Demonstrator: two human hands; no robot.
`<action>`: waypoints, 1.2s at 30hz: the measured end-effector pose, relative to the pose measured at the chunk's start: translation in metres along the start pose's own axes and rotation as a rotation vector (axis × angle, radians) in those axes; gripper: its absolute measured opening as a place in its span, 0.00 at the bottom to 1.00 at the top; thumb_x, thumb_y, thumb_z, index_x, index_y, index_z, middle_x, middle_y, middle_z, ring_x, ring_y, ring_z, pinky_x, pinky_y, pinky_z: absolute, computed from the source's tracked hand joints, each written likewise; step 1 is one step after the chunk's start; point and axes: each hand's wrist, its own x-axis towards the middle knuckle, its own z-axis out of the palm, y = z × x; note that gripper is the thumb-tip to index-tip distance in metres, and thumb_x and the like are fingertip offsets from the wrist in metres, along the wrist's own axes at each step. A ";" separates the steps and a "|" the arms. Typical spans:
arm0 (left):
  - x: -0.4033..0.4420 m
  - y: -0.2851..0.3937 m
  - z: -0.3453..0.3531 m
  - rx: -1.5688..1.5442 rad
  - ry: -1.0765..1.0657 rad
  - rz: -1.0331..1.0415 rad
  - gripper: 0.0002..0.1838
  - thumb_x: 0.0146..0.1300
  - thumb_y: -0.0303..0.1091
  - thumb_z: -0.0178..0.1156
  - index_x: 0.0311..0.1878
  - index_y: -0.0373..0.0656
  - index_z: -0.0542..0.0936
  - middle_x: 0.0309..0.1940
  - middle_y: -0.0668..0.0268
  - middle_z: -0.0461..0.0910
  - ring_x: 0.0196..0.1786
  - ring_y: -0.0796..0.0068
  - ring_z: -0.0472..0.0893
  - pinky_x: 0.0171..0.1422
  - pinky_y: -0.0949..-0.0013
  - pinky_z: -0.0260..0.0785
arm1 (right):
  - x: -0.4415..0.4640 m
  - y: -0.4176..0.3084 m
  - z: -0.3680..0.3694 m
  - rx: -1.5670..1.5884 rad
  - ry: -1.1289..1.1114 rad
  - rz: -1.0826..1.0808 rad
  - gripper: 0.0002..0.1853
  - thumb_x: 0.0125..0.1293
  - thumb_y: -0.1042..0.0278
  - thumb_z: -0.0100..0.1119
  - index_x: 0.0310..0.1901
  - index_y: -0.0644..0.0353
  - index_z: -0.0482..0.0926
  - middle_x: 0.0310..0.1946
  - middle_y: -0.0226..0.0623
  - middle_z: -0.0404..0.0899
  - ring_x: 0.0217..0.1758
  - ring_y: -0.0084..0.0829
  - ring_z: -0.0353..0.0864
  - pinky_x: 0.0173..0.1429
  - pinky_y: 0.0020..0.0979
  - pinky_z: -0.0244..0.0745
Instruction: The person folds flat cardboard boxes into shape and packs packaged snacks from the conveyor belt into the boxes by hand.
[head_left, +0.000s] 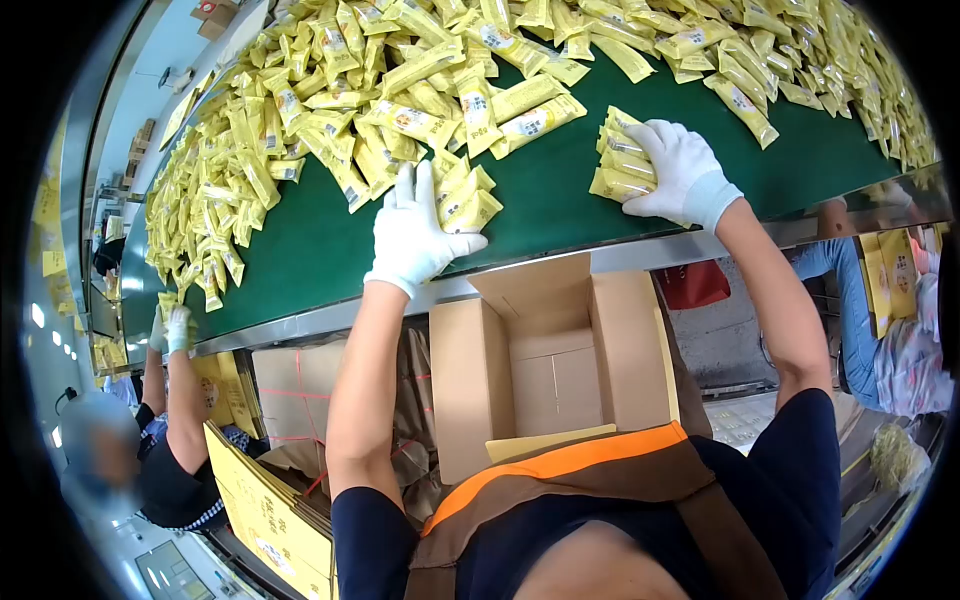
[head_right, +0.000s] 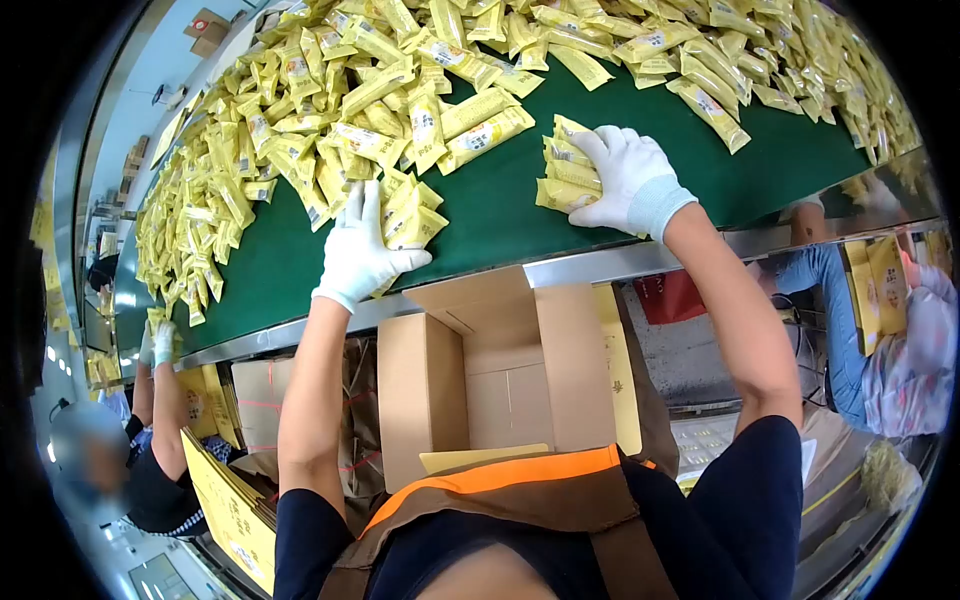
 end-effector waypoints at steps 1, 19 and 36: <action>0.005 0.000 -0.006 -0.024 -0.127 -0.053 0.67 0.31 0.68 0.73 0.73 0.37 0.61 0.65 0.47 0.67 0.66 0.47 0.67 0.70 0.54 0.64 | 0.000 -0.001 -0.004 0.024 -0.053 0.003 0.50 0.41 0.41 0.72 0.67 0.54 0.67 0.59 0.48 0.69 0.61 0.49 0.70 0.66 0.44 0.67; -0.030 -0.029 -0.003 -0.777 0.049 0.000 0.67 0.42 0.48 0.77 0.79 0.36 0.43 0.63 0.50 0.72 0.57 0.63 0.78 0.57 0.58 0.74 | -0.055 -0.101 -0.082 0.873 -0.746 -0.627 0.45 0.54 0.53 0.67 0.71 0.59 0.58 0.52 0.42 0.76 0.54 0.34 0.77 0.58 0.34 0.74; -0.077 0.144 -0.031 0.289 -0.679 0.501 0.60 0.36 0.56 0.74 0.75 0.48 0.59 0.52 0.50 0.76 0.54 0.53 0.79 0.56 0.58 0.71 | -0.155 -0.197 0.039 0.078 -0.655 -0.731 0.25 0.71 0.57 0.45 0.70 0.42 0.70 0.51 0.49 0.78 0.47 0.45 0.84 0.43 0.42 0.80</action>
